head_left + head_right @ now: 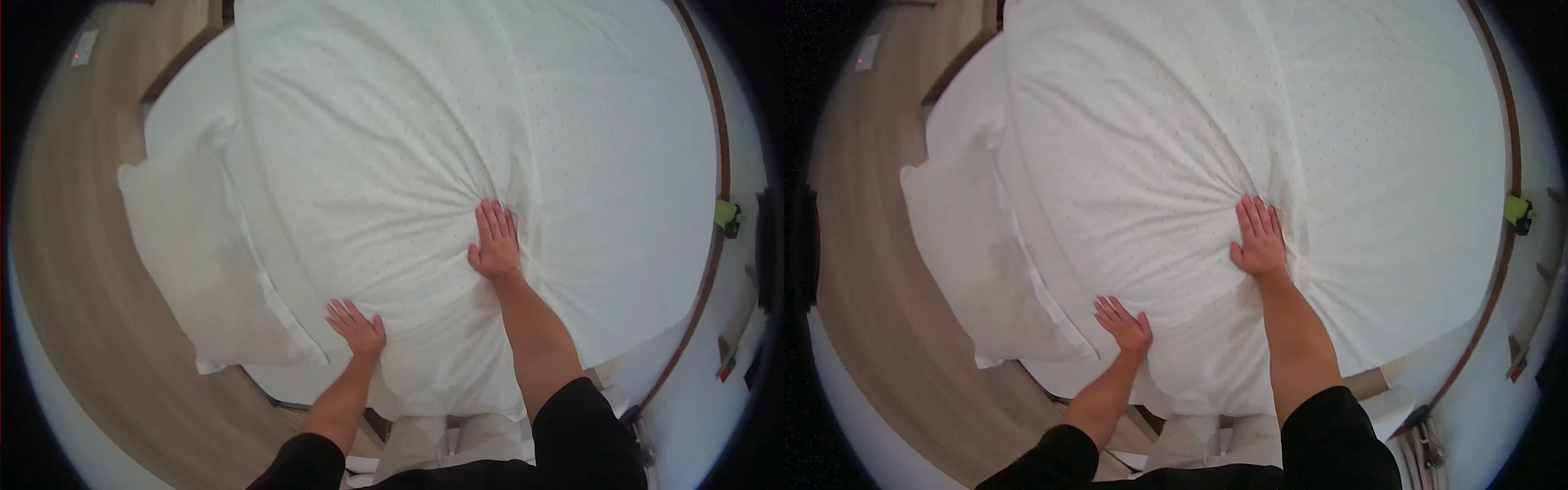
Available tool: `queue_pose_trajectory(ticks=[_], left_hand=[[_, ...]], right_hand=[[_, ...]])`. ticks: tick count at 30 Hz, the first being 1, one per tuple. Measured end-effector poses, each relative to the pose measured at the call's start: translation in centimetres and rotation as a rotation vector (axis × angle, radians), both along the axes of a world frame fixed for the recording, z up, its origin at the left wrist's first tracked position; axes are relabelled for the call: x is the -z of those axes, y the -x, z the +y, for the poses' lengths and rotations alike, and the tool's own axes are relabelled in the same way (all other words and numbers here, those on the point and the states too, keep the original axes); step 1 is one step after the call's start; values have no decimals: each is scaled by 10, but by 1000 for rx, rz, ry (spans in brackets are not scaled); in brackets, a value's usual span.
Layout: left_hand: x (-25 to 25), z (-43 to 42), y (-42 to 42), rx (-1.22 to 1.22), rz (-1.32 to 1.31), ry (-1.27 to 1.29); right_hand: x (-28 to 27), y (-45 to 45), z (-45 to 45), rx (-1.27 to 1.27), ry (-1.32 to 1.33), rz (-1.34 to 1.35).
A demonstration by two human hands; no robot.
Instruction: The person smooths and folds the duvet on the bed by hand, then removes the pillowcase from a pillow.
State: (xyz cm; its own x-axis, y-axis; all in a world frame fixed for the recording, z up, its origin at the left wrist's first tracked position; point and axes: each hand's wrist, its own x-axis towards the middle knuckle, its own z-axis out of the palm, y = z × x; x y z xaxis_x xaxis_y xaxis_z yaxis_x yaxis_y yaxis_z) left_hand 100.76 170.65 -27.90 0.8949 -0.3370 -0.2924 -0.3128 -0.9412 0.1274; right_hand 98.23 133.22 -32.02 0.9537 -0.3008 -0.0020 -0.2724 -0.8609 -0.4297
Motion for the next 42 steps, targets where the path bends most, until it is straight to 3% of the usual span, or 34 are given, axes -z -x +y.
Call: queue_pose_trajectory(ticks=[13, 19, 22, 23, 25, 26, 28, 29, 31, 33, 36, 38, 41, 42], left_hand=[[16, 11, 6, -21, -155, 130], [14, 17, 10, -46, -220, 157], [-5, -2, 23, -247, -150, 41], [-13, -10, 35, -220, -115, 77], [-28, -35, 61, -171, -43, 149], [-47, -45, 82, 1, -57, 165], [-50, -14, 115, 165, -14, 156], [-41, 25, 133, 132, 31, 197], [-30, 110, 163, 80, 51, 118], [-36, 169, 202, -4, 83, 2], [-38, 189, 229, -212, 66, 120], [-48, 153, 240, -280, -56, 326], [-64, 103, 268, 150, 155, 200], [-69, 98, 277, 285, 236, 122]], right_hand=[[-5, 2, 14, -35, 141, -141], [-24, 0, 16, -78, 122, -77], [-66, 10, 66, 60, 477, 108], [-81, 20, 98, 56, 435, 31], [-92, 62, 163, -193, 337, -49], [-88, 90, 189, -246, 156, -1], [-67, 164, 186, -187, 57, 76], [-61, 201, 166, -132, -6, 83], [-66, 262, 141, -28, 298, 364], [-73, 313, 126, 154, 122, 321], [-92, 333, 161, 307, 213, 291], [-106, 327, 216, 118, 97, 322], [-124, 331, 292, -293, -113, 384], [-111, 345, 288, -293, -74, 443]])
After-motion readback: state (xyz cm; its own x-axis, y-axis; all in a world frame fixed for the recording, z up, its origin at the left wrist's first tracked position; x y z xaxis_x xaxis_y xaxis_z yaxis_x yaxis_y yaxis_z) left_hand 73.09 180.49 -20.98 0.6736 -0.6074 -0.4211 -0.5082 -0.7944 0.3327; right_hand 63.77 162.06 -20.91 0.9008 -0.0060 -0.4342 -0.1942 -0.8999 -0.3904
